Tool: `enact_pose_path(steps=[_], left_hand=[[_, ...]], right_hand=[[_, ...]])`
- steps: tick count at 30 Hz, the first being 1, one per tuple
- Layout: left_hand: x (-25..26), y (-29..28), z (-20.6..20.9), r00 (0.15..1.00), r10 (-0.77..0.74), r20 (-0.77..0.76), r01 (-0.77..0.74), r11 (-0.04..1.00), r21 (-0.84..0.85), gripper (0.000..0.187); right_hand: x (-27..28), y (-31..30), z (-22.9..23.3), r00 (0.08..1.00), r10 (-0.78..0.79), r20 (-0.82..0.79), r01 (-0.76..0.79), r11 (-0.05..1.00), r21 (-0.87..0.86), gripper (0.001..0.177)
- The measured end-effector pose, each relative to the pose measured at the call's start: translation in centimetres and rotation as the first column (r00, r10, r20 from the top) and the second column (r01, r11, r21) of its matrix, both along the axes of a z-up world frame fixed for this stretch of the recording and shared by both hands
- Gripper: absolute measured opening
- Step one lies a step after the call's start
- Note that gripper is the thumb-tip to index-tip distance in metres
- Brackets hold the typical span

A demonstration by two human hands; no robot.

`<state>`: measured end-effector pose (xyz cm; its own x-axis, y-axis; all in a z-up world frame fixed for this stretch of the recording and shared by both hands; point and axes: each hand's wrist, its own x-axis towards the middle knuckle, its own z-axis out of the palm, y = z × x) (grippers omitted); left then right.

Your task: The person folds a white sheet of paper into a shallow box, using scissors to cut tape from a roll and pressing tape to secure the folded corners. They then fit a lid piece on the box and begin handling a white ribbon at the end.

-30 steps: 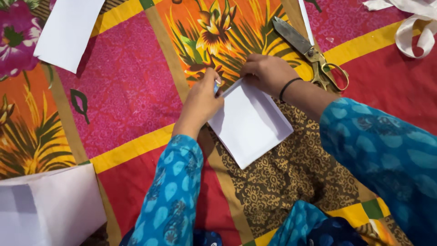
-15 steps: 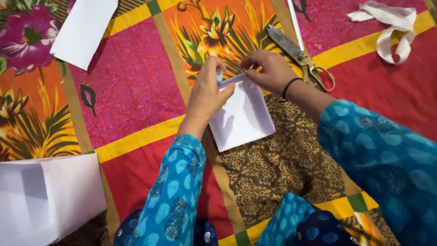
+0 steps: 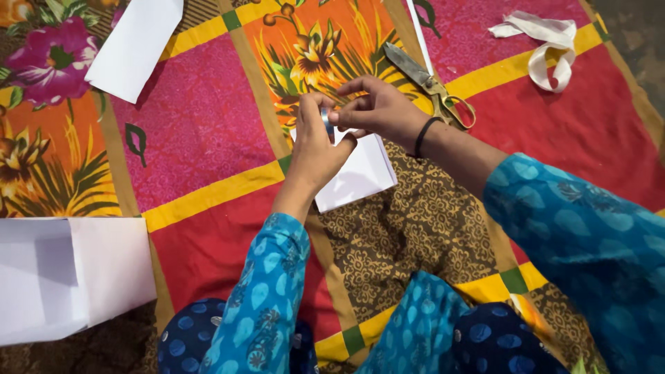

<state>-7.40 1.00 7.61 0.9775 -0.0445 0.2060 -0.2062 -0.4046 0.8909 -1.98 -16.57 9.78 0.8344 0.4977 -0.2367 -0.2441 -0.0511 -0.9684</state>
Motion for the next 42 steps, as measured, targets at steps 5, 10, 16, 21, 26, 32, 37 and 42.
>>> enact_pose_path(steps=[5, 10, 16, 21, 26, 32, 37, 42], left_hand=[[0.0, -0.1, 0.1, 0.999, 0.006, 0.037, 0.004, 0.963, -0.27, 0.032], [0.4, 0.0, 1.7, 0.997, 0.017, -0.074, -0.052, 0.859, -0.509, 0.01], [0.8, -1.4, 3.1, 0.997, 0.067, -0.037, -0.077, 0.866, -0.493, 0.013], [1.9, -3.0, 3.3, 0.991, 0.034, -0.13, -0.115, 0.719, -0.686, 0.006], [3.7, -4.6, 3.3, 0.99, -0.018, -0.143, -0.104, 0.594, -0.797, 0.022], [5.3, -8.2, 3.0, 0.974, -0.119, -0.191, -0.12, 0.447, -0.887, 0.029], [6.7, -11.7, 3.1, 0.973, -0.143, -0.18, -0.09, 0.485, -0.87, 0.019], [7.9, -14.4, 2.3, 0.993, -0.093, -0.074, 0.025, 0.773, -0.634, 0.025]], right_hand=[[-0.5, 0.0, 0.2, 0.999, -0.004, 0.045, -0.001, 0.995, 0.104, 0.056], [-0.7, -0.3, 0.8, 0.995, -0.056, 0.087, 0.049, 0.996, 0.081, 0.056], [-1.5, -0.3, 1.5, 0.986, -0.093, 0.137, 0.07, 0.984, 0.165, 0.054], [-1.4, -1.0, 2.2, 0.972, -0.126, 0.198, 0.087, 0.977, 0.196, 0.048], [-1.6, -2.8, 2.7, 0.935, -0.136, 0.329, 0.081, 0.981, 0.175, 0.044], [-1.7, -5.8, 2.6, 0.916, -0.179, 0.359, 0.112, 0.973, 0.2, 0.044], [-1.1, -8.5, 3.2, 0.889, -0.223, 0.4, 0.158, 0.969, 0.189, 0.045], [-1.0, -12.0, 4.2, 0.723, -0.169, 0.67, 0.323, 0.94, -0.111, 0.041]])
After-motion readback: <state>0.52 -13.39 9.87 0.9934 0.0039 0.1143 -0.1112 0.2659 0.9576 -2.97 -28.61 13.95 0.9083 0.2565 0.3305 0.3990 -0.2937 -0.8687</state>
